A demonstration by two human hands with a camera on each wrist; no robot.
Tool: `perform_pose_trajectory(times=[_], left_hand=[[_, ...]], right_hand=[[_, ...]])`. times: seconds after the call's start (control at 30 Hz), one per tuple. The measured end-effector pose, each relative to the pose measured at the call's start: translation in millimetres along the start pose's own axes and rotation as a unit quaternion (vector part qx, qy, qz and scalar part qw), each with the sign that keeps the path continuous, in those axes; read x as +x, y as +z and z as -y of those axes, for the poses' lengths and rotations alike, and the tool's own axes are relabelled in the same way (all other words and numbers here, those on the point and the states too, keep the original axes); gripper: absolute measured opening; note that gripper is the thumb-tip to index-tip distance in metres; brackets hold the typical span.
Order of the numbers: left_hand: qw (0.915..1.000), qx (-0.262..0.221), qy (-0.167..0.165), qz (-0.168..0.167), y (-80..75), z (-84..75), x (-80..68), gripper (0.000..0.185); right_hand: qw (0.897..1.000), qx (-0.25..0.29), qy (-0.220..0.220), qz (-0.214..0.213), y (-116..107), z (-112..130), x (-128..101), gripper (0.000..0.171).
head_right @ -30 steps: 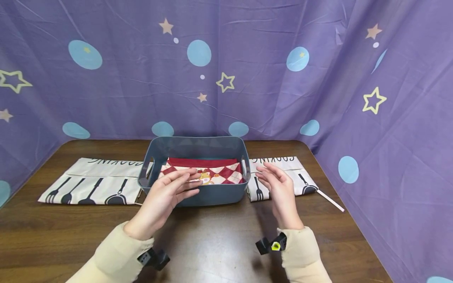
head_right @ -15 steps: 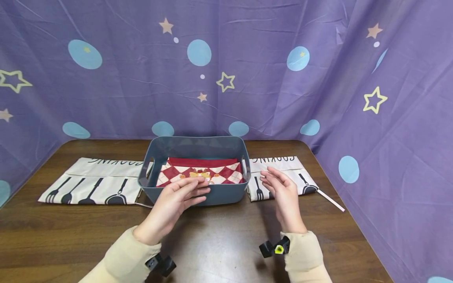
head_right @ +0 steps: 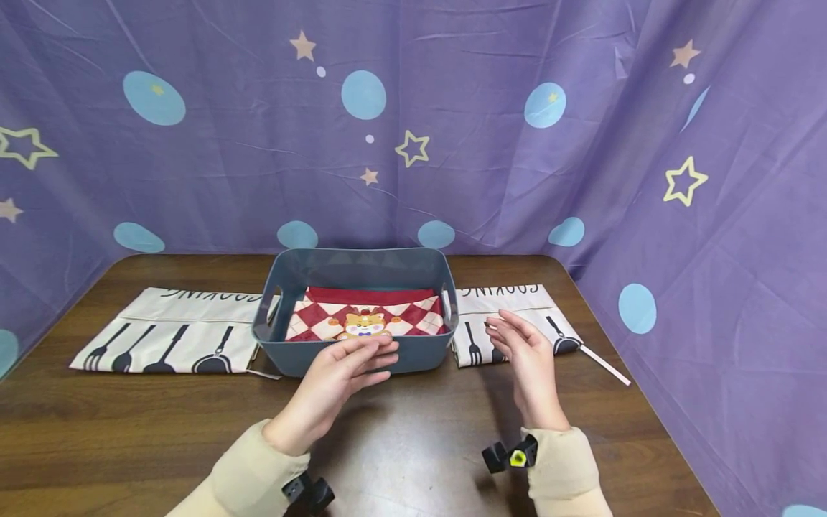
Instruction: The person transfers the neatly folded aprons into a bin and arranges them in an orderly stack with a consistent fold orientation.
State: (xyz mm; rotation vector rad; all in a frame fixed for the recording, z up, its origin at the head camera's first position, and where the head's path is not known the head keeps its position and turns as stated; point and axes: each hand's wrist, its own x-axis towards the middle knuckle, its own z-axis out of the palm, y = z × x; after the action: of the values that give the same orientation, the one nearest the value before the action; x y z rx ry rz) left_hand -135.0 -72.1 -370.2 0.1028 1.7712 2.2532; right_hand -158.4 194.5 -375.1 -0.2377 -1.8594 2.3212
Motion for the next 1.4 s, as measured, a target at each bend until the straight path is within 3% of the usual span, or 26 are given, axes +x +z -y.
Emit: perform_pose_trajectory(times=[0.5, 1.1, 1.4], left_hand=[[0.9999, 0.008, -0.004, 0.006, 13.5, 21.3, 0.4, 0.037], [0.9998, 0.005, -0.021, -0.003, 24.0, 30.6, 1.9, 0.037], [0.9995, 0.019, -0.025, -0.010, 29.8, 36.7, 3.6, 0.037]], right_hand=[[1.000, 0.007, -0.002, -0.016, -16.4, -5.7, 2.1, 0.019], [0.999, 0.036, 0.011, -0.022, -33.3, -14.8, 5.4, 0.022], [0.998, 0.036, 0.020, -0.053, -41.1, -17.1, 13.5, 0.023]])
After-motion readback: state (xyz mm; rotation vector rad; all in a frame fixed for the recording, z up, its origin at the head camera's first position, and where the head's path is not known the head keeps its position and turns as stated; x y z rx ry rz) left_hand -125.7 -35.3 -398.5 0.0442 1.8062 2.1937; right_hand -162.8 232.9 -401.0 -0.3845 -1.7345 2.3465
